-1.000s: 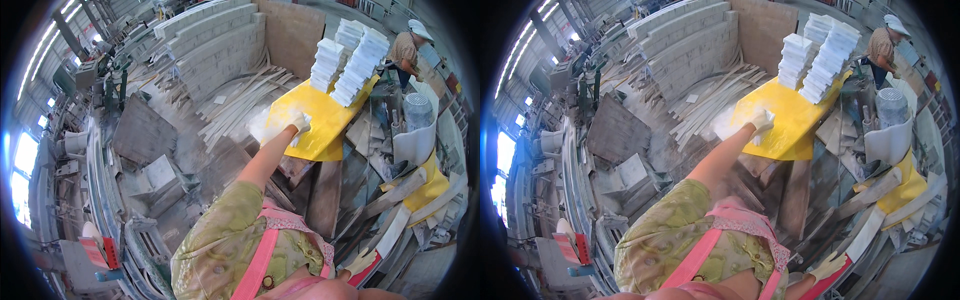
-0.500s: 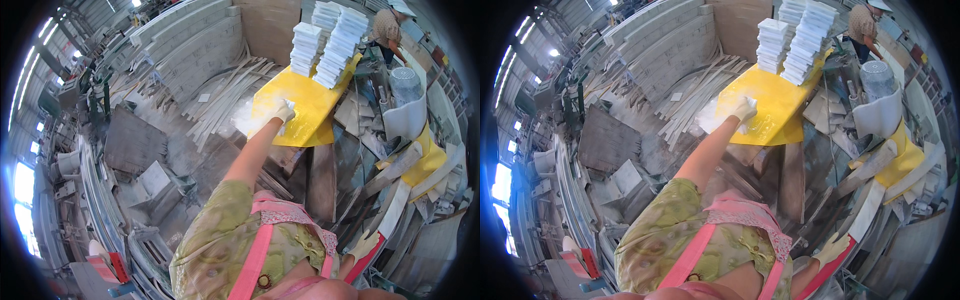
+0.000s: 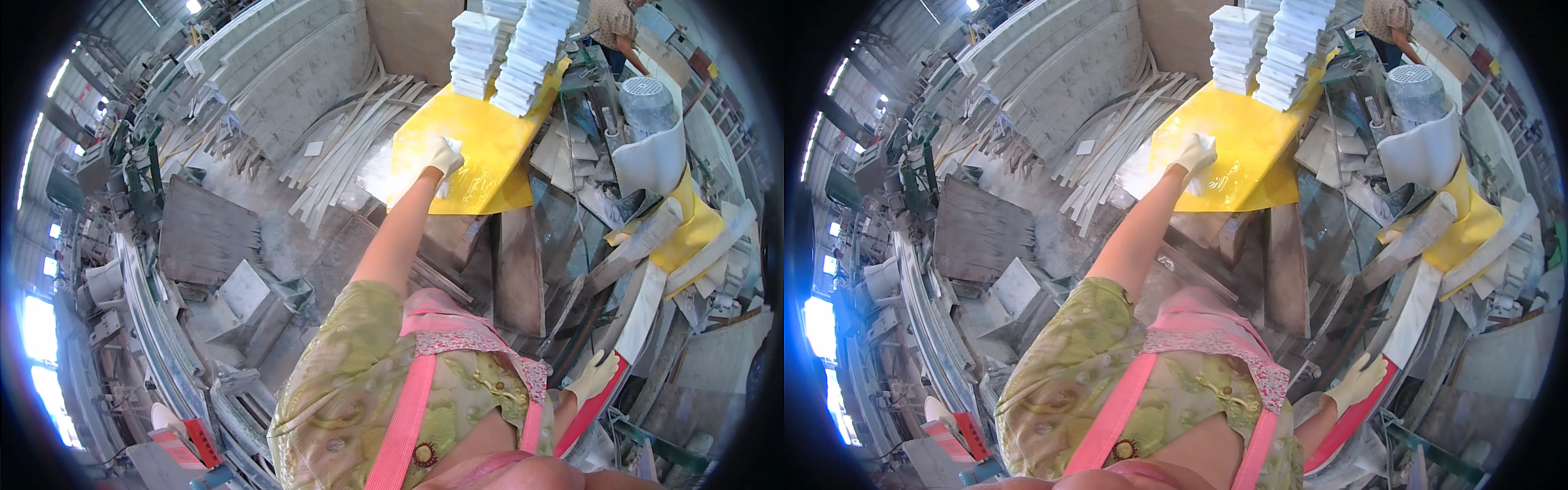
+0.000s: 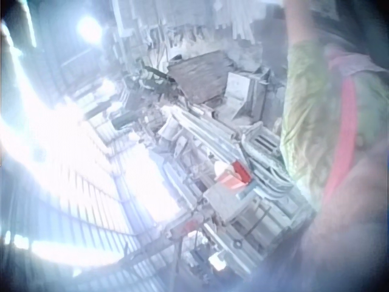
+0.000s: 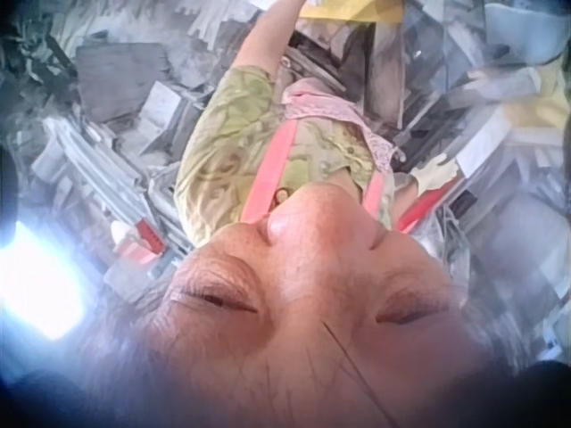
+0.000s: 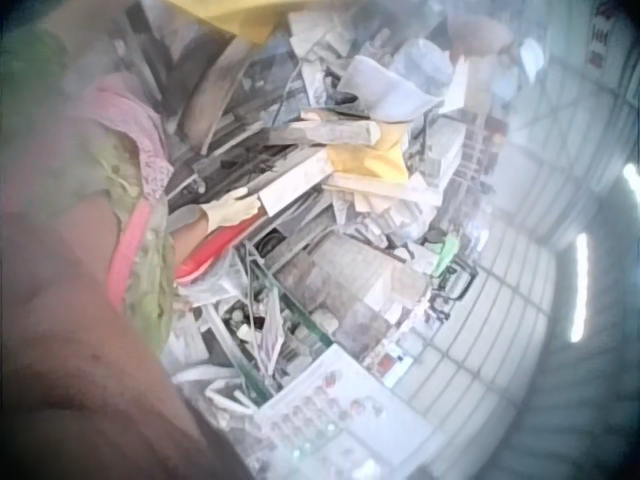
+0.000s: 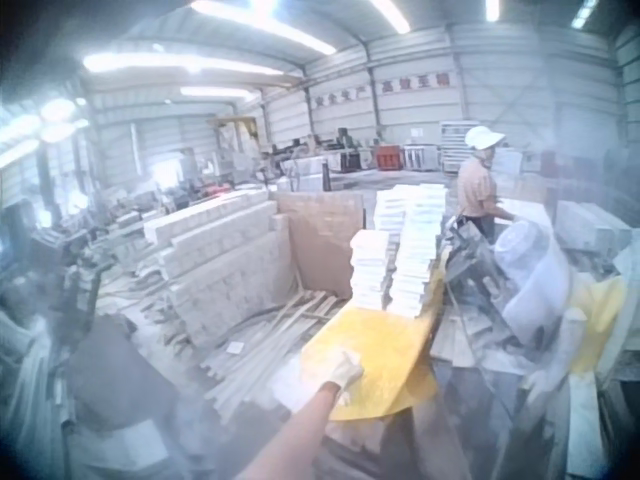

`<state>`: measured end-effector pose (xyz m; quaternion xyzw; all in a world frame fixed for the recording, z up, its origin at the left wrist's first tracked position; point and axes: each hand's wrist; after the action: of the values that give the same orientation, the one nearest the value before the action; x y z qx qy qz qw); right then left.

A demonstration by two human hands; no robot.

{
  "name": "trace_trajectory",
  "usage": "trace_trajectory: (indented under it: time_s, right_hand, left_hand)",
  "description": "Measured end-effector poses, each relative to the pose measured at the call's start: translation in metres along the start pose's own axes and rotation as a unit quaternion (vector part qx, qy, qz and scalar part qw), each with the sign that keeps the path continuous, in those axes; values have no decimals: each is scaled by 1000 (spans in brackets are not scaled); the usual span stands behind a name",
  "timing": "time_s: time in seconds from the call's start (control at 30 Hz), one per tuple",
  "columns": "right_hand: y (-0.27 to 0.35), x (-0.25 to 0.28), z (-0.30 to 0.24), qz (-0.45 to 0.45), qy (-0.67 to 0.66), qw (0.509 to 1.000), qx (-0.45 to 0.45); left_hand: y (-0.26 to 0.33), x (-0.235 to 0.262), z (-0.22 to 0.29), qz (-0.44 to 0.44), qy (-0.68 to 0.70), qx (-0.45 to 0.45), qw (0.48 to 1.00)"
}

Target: The person repeatedly picks white rectangular panels from a yellow tray and stacks them on a growing pile. The hands move each panel one at a time, aligning edges before placing it on the stack.

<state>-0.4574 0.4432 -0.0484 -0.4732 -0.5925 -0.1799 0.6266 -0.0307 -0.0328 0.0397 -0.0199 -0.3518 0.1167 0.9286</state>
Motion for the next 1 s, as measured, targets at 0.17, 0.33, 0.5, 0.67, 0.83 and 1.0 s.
trace_trajectory:
  time_s: [0.17,0.33,0.5,0.67,0.83,1.0]
  right_hand:
    - [-1,-3,9,6,9,1000,28]
    - [-3,1,8,-6,21,1000,23]
    - [1,13,-3,-5,17,1000,-8]
    - [12,27,-19,50,-33,998,25]
    - [20,34,-23,79,-35,996,9]
    - [9,52,0,68,-250,957,-128]
  left_hand:
    - [14,17,10,0,-50,-17,999]
    - [24,32,25,-5,-41,24,999]
    - [9,5,-6,2,-36,5,999]
    - [-43,-25,-80,51,-373,-357,855]
    - [-55,-12,-83,-98,97,-137,981]
    - [-31,9,-44,-135,133,17,982]
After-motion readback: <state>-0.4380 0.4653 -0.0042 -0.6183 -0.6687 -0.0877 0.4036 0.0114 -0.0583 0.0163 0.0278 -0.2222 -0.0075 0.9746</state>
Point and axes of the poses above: each hand's wrist, its own y-axis away from the middle knuckle, its own x-axis out of the back of the hand, z = x × y, and after that the axes turned 14 degrees about z, right-handed
